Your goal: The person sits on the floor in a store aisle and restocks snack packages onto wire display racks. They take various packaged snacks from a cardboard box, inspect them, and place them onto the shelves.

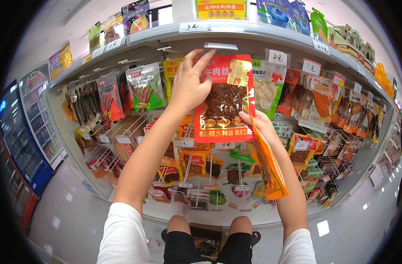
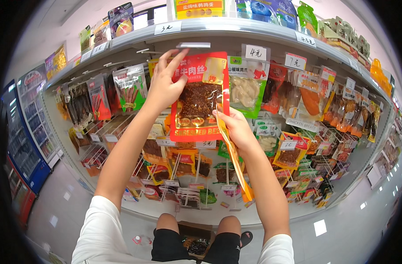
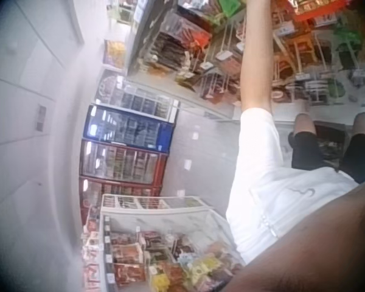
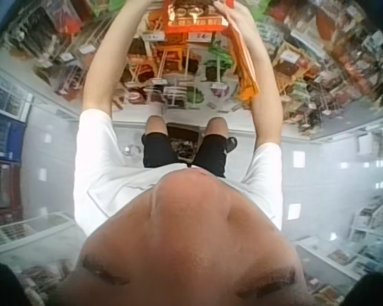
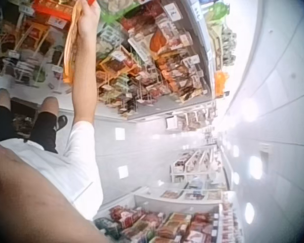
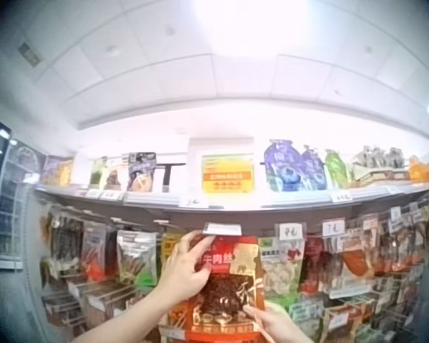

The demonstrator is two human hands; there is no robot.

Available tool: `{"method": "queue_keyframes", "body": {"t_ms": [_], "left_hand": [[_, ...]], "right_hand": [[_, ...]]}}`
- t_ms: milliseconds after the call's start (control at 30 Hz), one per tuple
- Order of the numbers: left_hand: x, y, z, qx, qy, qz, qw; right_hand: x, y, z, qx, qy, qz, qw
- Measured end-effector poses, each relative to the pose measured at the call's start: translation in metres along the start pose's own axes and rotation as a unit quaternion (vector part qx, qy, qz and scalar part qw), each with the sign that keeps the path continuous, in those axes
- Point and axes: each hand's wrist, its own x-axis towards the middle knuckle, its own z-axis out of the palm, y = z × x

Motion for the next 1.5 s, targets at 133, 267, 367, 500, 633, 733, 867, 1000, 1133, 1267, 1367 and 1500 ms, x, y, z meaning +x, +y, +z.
{"method": "queue_keyframes", "body": {"t_ms": [133, 267, 367, 500, 633, 733, 867, 1000, 1133, 1267, 1367, 1500], "left_hand": [[0.000, 0.007, -0.006, 0.011, -0.005, 0.018, 1.000], [-0.001, 0.005, -0.003, 0.018, -0.005, 0.024, 1.000], [0.000, 0.001, 0.000, 0.022, -0.004, 0.026, 0.999], [0.000, -0.001, 0.002, 0.027, -0.008, 0.028, 0.999], [0.001, 0.004, 0.001, 0.026, -0.012, 0.023, 0.999], [0.003, -0.004, 0.004, 0.047, -0.010, 0.045, 0.998], [-0.005, -0.001, 0.007, 0.019, -0.088, 0.086, 0.992], [-0.027, -0.009, 0.015, 0.091, -0.194, 0.109, 0.971], [-0.037, -0.018, 0.021, 0.077, -0.235, 0.077, 0.966], [-0.036, -0.017, 0.034, 0.069, -0.173, 0.113, 0.976], [-0.030, -0.033, 0.047, 0.130, -0.154, 0.092, 0.975], [-0.032, -0.040, 0.053, -0.026, -0.247, -0.002, 0.969]], "right_hand": [[0.000, -0.004, 0.004, 0.020, -0.008, 0.002, 1.000], [0.005, -0.006, 0.007, 0.040, -0.014, 0.007, 0.999], [0.012, -0.004, -0.001, 0.034, -0.042, 0.022, 0.998], [0.013, -0.011, 0.003, 0.047, -0.031, 0.023, 0.998], [0.007, -0.026, 0.006, 0.039, -0.024, 0.042, 0.998], [0.009, -0.025, 0.007, 0.022, -0.023, 0.041, 0.999], [0.006, -0.027, -0.002, -0.005, -0.010, 0.065, 0.998], [0.003, -0.012, -0.019, 0.006, 0.021, 0.039, 0.999], [-0.010, -0.013, -0.014, -0.031, 0.073, -0.052, 0.995], [-0.016, -0.015, -0.033, 0.013, -0.014, -0.050, 0.999], [-0.014, -0.016, -0.024, -0.003, 0.000, -0.061, 0.998], [-0.020, -0.020, -0.001, -0.040, 0.081, -0.130, 0.987]]}}
